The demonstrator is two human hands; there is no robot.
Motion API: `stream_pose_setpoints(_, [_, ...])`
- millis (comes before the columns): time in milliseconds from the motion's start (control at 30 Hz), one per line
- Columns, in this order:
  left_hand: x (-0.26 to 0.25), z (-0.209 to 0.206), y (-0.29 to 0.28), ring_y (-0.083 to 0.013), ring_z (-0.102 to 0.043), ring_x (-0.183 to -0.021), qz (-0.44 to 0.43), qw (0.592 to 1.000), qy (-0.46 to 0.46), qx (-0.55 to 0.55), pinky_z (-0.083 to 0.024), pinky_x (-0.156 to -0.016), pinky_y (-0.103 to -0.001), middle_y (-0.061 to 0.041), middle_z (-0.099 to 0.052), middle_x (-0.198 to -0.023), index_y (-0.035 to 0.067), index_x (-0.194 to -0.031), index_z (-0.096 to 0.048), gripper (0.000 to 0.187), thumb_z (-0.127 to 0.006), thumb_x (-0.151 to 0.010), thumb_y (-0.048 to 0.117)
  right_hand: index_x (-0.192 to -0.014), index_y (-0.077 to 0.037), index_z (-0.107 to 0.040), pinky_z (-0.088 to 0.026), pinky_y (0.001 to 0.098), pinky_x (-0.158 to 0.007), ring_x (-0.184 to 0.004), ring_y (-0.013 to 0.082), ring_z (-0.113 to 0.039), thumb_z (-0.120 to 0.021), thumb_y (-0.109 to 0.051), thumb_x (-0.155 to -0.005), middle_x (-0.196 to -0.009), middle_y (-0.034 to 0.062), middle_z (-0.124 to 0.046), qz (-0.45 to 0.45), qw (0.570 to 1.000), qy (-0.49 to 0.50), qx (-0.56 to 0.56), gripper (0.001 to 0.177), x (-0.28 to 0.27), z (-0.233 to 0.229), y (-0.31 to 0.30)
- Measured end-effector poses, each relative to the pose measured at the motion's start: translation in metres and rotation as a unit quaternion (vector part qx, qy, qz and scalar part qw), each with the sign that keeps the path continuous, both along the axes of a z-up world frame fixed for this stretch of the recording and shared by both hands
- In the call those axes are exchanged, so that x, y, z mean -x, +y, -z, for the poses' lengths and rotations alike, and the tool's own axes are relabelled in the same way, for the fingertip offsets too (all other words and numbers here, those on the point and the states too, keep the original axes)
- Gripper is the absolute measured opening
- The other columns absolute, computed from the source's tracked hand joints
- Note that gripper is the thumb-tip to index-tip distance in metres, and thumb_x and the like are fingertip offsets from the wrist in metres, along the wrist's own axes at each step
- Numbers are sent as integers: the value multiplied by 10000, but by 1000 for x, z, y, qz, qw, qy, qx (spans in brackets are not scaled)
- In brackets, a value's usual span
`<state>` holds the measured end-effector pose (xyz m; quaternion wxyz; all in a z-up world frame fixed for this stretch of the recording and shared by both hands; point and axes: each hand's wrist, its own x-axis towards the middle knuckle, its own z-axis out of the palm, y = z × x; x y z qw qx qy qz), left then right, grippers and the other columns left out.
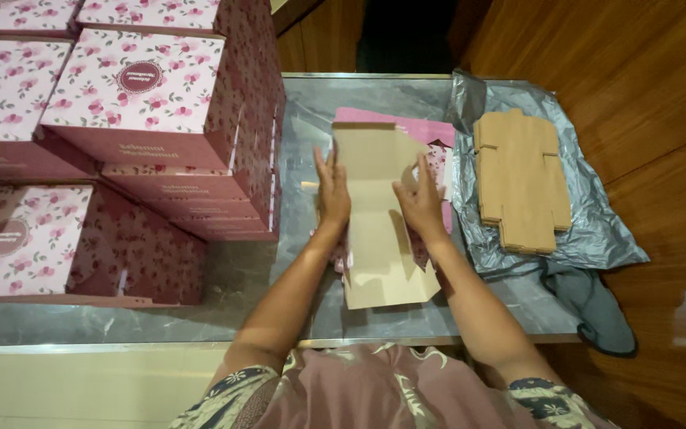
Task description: The person assembles small pink floral-patterned boxes by hand on a glass table. They fold the flat cardboard pieces into shape, tuck the flaps to secure the structure, and stack the finished boxes next to a pile of completed ones.
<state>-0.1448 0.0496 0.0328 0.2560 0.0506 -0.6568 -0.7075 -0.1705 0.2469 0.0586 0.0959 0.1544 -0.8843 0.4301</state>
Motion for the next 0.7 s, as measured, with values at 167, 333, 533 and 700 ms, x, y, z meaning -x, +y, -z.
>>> stream_pose_setpoints(167, [-1, -17, 17, -431, -299, -1502, 83, 955, -140, 248, -260, -1206, -487, -249, -320, -1639, 91, -1605, -219, 706, -463, -1022, 406, -1692, -232, -317, -450, 511, -1097, -1229, 501, -489, -682, -351, -941, -1339, 332, -513, -32, 967, -252, -6, 844, -6, -28, -9])
stream_pose_setpoints(333, [-10, -14, 27, -446, -144, -1547, 84, 840, -200, 497, -105, -1190, -663, -281, -203, -1644, 15, -1532, -396, 770, -452, -1021, 589, -1565, -113, -473, -421, 432, -1030, -1127, 338, -564, -728, -177, -913, -1340, 181, -627, -134, 987, -2, -85, 703, -8, -26, -2])
stream_pose_setpoints(533, [-23, -24, 19, -437, -168, -1549, 38, 856, -183, 482, -148, -1163, -718, -253, -175, -1662, 120, -1495, -484, 677, -514, -978, 556, -1479, -72, -543, -482, 331, -1061, -1229, 201, -608, -677, -139, -925, -1400, 108, -630, -70, 983, -26, 166, 575, -21, -46, 36])
stream_pose_setpoints(700, [-46, -27, -10, -369, -480, -1395, -44, 935, -18, 352, -406, -1153, -534, -190, -512, -1469, 109, -1381, -611, 377, -622, -1025, 232, -1407, 5, -590, -530, 315, -1007, -1202, 171, -647, -646, -53, -1015, -1319, 113, -672, -47, 976, 64, 201, 400, -89, -83, 85])
